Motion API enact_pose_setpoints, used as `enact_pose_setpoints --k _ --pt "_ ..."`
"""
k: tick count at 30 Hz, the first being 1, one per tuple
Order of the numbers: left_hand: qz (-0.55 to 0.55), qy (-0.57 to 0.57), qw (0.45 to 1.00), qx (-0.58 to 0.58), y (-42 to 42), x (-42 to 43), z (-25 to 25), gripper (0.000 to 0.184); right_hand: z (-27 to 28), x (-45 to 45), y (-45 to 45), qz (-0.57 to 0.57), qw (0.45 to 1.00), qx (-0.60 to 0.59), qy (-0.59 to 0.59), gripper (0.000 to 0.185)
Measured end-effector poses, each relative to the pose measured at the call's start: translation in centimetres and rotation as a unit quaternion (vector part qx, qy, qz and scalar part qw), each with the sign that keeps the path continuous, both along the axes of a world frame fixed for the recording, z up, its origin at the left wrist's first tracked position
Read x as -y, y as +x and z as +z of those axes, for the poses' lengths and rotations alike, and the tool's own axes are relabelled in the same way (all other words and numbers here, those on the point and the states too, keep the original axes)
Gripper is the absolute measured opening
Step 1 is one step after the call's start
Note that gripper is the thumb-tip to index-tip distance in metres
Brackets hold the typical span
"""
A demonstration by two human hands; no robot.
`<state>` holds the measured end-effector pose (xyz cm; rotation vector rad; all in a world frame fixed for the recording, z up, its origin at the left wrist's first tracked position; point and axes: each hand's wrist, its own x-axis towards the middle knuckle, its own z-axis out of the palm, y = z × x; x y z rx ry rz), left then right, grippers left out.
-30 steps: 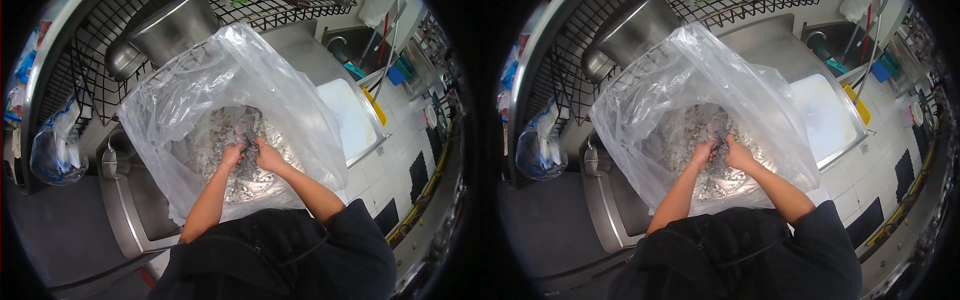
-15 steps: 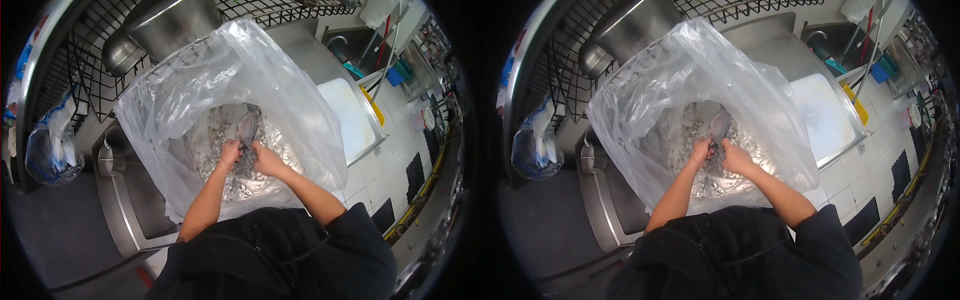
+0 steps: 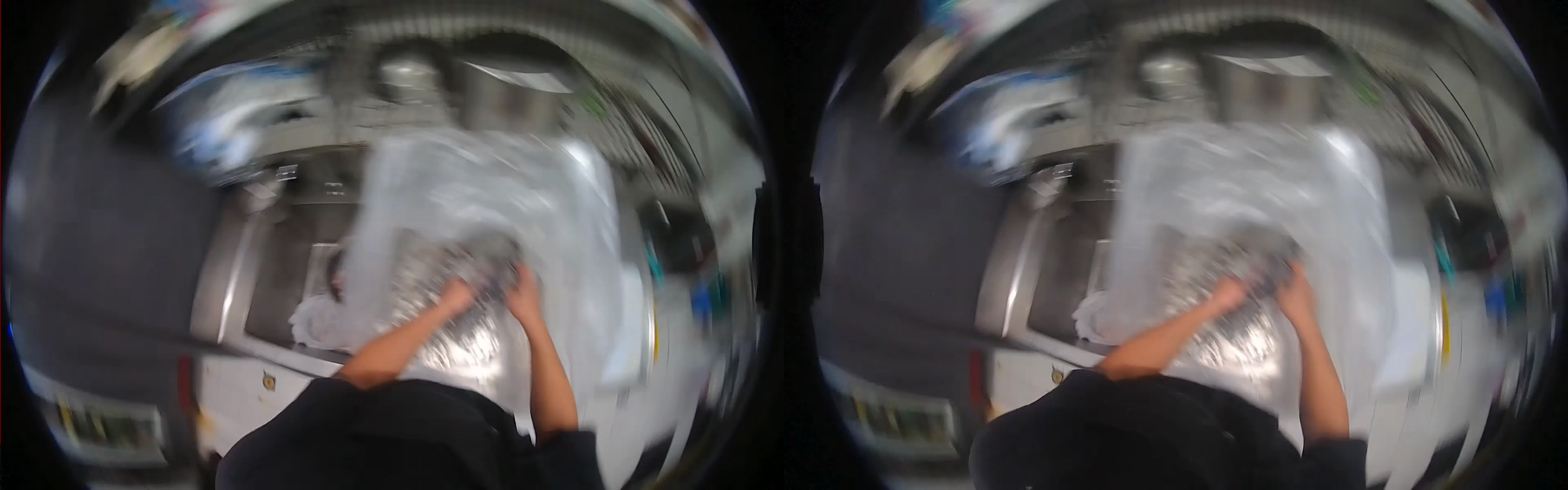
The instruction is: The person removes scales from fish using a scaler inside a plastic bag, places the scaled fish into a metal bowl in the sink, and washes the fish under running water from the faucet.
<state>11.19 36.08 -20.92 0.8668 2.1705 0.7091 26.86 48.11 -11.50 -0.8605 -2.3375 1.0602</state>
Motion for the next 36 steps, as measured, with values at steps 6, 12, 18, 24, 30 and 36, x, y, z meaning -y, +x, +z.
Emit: enact_pose_setpoints --k 6,12,18,24,30,36 --pt "0.092 0.257 0.962 -0.007 1.1 -1.8 -3.0 0.045 -6.1 -0.1 -1.0 0.120 0.989 0.081 0.005 0.053" --pt "0.207 0.110 0.946 0.222 3.1 1.3 4.9 0.041 -14.1 -0.2 -1.7 0.167 0.984 -0.034 -0.051 0.059" --pt "0.165 0.144 0.972 0.082 2.2 2.9 4.5 0.045 -14.5 -1.2 -1.7 0.163 0.986 0.002 -0.036 0.061" --pt "0.135 0.123 0.980 0.079 1.4 3.6 4.2 0.038 -13.1 -0.3 -1.4 0.154 0.986 0.010 -0.058 0.059" --pt "0.051 0.108 0.992 0.034 1.2 3.3 4.4 0.035 -10.8 1.6 0.3 0.156 0.986 0.007 -0.052 0.058" --pt "0.032 0.108 0.994 0.011 1.6 3.7 4.5 0.034 -1.8 4.6 0.0 0.048 0.966 0.069 -0.246 0.063"
